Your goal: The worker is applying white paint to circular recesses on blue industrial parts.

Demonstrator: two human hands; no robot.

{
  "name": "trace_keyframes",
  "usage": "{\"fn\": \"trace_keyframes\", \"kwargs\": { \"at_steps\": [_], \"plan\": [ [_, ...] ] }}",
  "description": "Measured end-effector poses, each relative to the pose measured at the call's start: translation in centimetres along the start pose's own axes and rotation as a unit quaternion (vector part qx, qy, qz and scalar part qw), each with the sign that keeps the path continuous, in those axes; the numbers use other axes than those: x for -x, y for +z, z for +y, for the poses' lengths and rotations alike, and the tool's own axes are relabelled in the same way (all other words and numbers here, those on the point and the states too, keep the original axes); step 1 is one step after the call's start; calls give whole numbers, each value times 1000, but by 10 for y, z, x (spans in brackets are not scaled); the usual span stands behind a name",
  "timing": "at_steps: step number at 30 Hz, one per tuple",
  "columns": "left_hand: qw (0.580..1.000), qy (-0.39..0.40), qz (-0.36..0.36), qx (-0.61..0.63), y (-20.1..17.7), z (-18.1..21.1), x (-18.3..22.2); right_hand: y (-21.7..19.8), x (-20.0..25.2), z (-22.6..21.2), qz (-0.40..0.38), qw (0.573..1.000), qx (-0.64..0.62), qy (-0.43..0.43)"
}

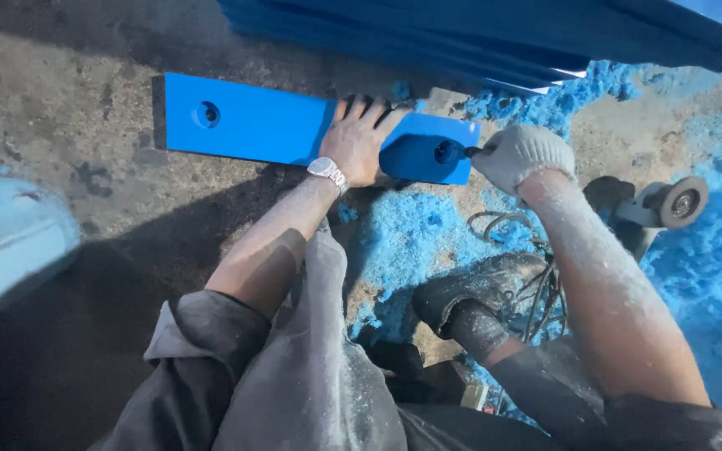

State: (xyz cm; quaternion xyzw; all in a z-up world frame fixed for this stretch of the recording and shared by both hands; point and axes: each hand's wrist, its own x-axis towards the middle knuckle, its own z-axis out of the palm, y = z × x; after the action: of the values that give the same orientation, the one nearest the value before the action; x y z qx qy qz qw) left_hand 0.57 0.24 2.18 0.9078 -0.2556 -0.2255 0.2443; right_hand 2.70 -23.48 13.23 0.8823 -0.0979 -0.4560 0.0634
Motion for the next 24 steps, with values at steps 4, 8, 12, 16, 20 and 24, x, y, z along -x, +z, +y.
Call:
{"fn": "trace_keyframes", "kwargs": {
  "at_steps": [4, 8, 12, 16, 20, 24],
  "plan": [
    [999, 6, 18, 44, 9, 1, 0, 10, -9, 3, 3, 999, 36, -19],
    [994, 23, 70, -86, 67, -26, -8, 0, -11, -17, 34, 992, 108, -49],
    [996, 39, 65, -51, 60, -28, -8, -9, -4, -47, 18, 982, 182, -38],
    [1000, -6, -13, 8, 14, -5, -2, -4, -13, -75, 49, 969, 234, -60],
    [999, 18, 38, 22, 30, -13, -4, 12, 3, -99, 83, 945, 302, -95],
    [998, 27, 30, -52, 34, -15, -8, 37, 22, -105, 93, 945, 292, -115]
  ]
}}
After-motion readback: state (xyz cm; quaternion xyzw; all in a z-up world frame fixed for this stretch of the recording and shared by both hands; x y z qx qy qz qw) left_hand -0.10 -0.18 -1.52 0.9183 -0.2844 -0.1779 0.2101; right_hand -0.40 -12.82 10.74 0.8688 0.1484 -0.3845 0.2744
